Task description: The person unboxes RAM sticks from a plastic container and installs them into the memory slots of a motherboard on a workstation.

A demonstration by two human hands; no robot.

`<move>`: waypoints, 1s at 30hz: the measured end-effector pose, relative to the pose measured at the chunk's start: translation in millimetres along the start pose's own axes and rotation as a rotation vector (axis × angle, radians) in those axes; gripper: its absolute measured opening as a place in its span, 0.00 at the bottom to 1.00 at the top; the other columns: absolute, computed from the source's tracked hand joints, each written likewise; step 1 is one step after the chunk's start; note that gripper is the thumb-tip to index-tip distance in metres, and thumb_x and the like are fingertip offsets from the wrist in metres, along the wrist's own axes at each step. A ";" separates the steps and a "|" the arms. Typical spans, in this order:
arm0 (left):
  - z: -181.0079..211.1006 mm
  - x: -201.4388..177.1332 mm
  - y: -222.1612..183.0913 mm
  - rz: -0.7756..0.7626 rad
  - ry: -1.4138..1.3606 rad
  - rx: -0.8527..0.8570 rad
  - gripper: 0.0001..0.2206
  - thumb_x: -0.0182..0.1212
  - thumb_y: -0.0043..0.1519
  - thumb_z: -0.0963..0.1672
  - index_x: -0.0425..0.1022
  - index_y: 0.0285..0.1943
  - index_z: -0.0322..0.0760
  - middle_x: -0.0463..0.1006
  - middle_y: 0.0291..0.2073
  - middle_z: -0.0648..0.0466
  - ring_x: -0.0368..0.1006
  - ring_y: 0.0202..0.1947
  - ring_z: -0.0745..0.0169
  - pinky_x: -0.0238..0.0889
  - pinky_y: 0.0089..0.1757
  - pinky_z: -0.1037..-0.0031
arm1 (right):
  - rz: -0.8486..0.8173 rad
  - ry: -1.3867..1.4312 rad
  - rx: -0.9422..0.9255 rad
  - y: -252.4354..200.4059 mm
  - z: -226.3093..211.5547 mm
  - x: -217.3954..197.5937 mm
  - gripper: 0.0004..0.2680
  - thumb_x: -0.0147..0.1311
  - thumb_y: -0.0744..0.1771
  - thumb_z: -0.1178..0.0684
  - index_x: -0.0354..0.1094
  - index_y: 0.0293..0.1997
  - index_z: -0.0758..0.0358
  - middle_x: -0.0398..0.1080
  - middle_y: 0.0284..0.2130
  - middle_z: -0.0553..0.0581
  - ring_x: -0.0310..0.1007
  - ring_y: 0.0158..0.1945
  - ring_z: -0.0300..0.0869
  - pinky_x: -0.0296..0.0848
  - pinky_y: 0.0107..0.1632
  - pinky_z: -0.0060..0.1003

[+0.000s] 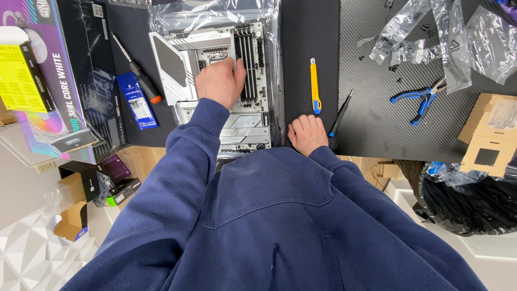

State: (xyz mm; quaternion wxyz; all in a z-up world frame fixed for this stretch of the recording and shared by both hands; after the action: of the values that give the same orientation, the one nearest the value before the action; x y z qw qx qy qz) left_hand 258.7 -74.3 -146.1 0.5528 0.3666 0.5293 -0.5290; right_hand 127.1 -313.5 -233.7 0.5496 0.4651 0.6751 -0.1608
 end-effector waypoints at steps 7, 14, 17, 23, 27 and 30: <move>3.7 -0.6 -4.2 0.007 -0.008 -0.060 0.21 0.47 0.69 0.54 0.67 0.25 0.42 0.74 0.18 0.46 0.80 0.29 0.35 0.72 0.33 0.50 | -0.006 0.004 0.001 0.7 -0.5 0.1 0.09 0.50 0.68 0.49 0.60 0.28 0.55 0.55 0.28 0.51 0.61 0.34 0.46 0.62 0.38 0.39; 4.7 -1.7 -4.4 0.015 0.003 -0.075 0.21 0.47 0.68 0.54 0.69 0.25 0.42 0.76 0.19 0.47 0.81 0.30 0.34 0.72 0.33 0.49 | -0.005 0.006 0.002 0.6 -1.1 -1.4 0.09 0.50 0.69 0.50 0.60 0.29 0.55 0.55 0.28 0.52 0.61 0.34 0.47 0.62 0.38 0.40; 3.8 -2.4 -2.6 -0.020 -0.011 -0.073 0.21 0.46 0.69 0.54 0.68 0.26 0.43 0.76 0.19 0.48 0.81 0.29 0.36 0.72 0.33 0.50 | 0.006 -0.006 -0.002 2.3 -1.4 -2.5 0.09 0.50 0.69 0.49 0.59 0.28 0.55 0.54 0.28 0.51 0.61 0.34 0.46 0.61 0.37 0.39; 3.9 -3.0 -6.2 0.015 -0.037 -0.085 0.22 0.46 0.69 0.55 0.67 0.25 0.42 0.75 0.19 0.47 0.80 0.29 0.34 0.72 0.33 0.49 | 0.012 -0.003 0.003 2.2 -1.2 -4.8 0.09 0.50 0.68 0.49 0.60 0.28 0.55 0.55 0.28 0.52 0.61 0.34 0.46 0.62 0.37 0.40; 0.3 5.2 -6.0 0.016 -0.014 -0.077 0.23 0.47 0.69 0.55 0.66 0.25 0.41 0.74 0.19 0.47 0.80 0.28 0.35 0.72 0.33 0.49 | 0.005 -0.004 0.010 0.8 -0.8 -3.9 0.09 0.50 0.68 0.49 0.60 0.28 0.55 0.55 0.28 0.52 0.62 0.34 0.46 0.62 0.37 0.39; 2.0 3.6 -7.5 0.070 0.007 -0.069 0.23 0.48 0.68 0.55 0.67 0.25 0.42 0.74 0.19 0.46 0.80 0.28 0.35 0.72 0.32 0.49 | 0.000 0.002 0.011 0.2 -0.8 -3.3 0.09 0.50 0.69 0.49 0.60 0.28 0.55 0.55 0.28 0.52 0.61 0.35 0.47 0.62 0.38 0.39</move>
State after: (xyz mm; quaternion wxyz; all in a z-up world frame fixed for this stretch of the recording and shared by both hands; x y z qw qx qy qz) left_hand 251.3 -78.3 -148.0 0.5814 0.3673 0.5363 -0.4894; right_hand 126.7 -314.3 -230.5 0.5465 0.4681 0.6747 -0.1642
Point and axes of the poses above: each hand's wrist, its own y-axis towards the middle knuckle, its own x-axis out of the palm, z = x × y, the point moved 9 cm from there along y, towards the middle knuckle
